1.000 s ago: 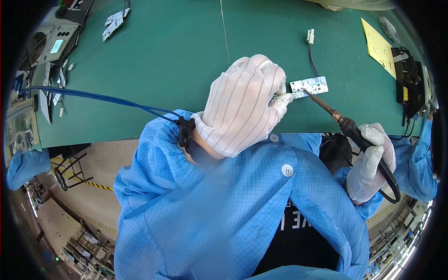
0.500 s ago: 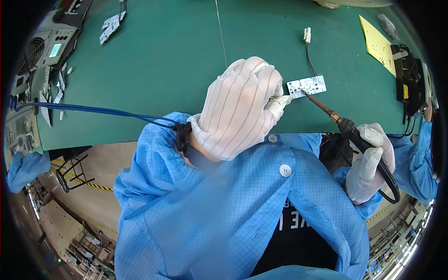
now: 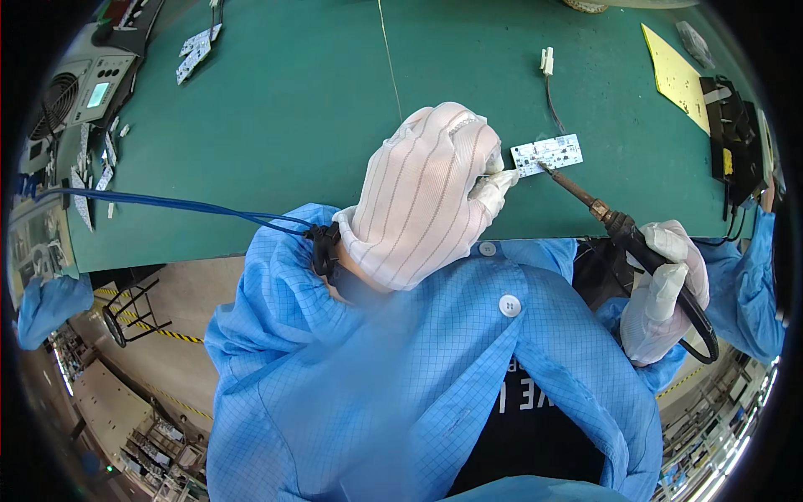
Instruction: Soldering electronic components onto a printed circuit board at a manual assembly station.
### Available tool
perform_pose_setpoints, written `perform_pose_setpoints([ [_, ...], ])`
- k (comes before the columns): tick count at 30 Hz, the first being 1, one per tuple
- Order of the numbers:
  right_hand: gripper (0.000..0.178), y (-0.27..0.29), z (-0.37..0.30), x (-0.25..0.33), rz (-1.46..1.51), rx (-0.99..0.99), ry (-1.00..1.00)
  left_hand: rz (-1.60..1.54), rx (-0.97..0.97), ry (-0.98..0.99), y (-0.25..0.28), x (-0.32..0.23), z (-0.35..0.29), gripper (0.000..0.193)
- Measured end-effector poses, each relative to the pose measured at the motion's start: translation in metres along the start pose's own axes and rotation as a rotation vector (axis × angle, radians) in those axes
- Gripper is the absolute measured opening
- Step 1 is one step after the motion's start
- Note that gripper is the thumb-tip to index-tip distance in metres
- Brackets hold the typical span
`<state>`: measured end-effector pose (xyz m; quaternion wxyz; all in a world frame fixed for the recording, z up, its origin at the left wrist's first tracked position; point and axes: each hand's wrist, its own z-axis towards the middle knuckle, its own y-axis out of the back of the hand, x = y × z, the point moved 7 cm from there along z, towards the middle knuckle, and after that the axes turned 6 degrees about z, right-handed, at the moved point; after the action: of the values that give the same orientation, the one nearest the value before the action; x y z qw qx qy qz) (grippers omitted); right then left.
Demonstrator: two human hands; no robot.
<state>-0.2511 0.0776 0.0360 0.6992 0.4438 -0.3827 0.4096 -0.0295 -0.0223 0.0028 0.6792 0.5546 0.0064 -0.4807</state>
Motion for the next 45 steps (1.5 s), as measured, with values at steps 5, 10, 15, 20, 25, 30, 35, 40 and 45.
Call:
perform_pose_setpoints([
  [5,0.04,-0.0013,0.001,0.0005,0.013,-0.01,0.004,0.054,-0.019,-0.041,-0.0001,-0.0035,0.001,0.026],
  [10,0.039,-0.0026,0.0017,0.0007,0.014,-0.004,0.011,0.048,-0.062,-0.068,0.0007,-0.0044,0.0,0.027],
  [15,0.04,-0.001,0.0006,-0.0017,0.013,-0.018,-0.017,0.038,-0.095,-0.091,0.0014,-0.0043,-0.001,0.027],
  [20,0.041,-0.001,0.0008,-0.0031,0.014,-0.004,-0.016,0.026,-0.042,-0.016,-0.0008,-0.0008,-0.0007,0.026],
  [25,0.041,-0.0022,0.0007,-0.0014,0.016,-0.004,0.0,0.039,0.015,-0.017,-0.0008,-0.0008,-0.0006,0.026],
  [30,0.042,-0.0022,0.0014,-0.0012,0.014,-0.018,0.007,0.018,-0.163,-0.121,0.0062,-0.0076,-0.0039,0.029],
  [35,0.041,-0.0018,0.0018,-0.0016,0.01,-0.012,0.006,0.036,-0.108,-0.088,-0.0003,-0.0042,-0.0057,0.03],
  [40,0.041,-0.0022,0.0017,-0.0008,0.011,-0.012,0.006,0.047,-0.112,-0.1,0.0005,-0.0045,-0.0045,0.028],
  [45,0.04,-0.0019,0.0029,0.0001,-0.007,-0.017,0.008,0.05,-0.108,-0.104,0.0005,-0.0044,-0.0041,0.027],
])
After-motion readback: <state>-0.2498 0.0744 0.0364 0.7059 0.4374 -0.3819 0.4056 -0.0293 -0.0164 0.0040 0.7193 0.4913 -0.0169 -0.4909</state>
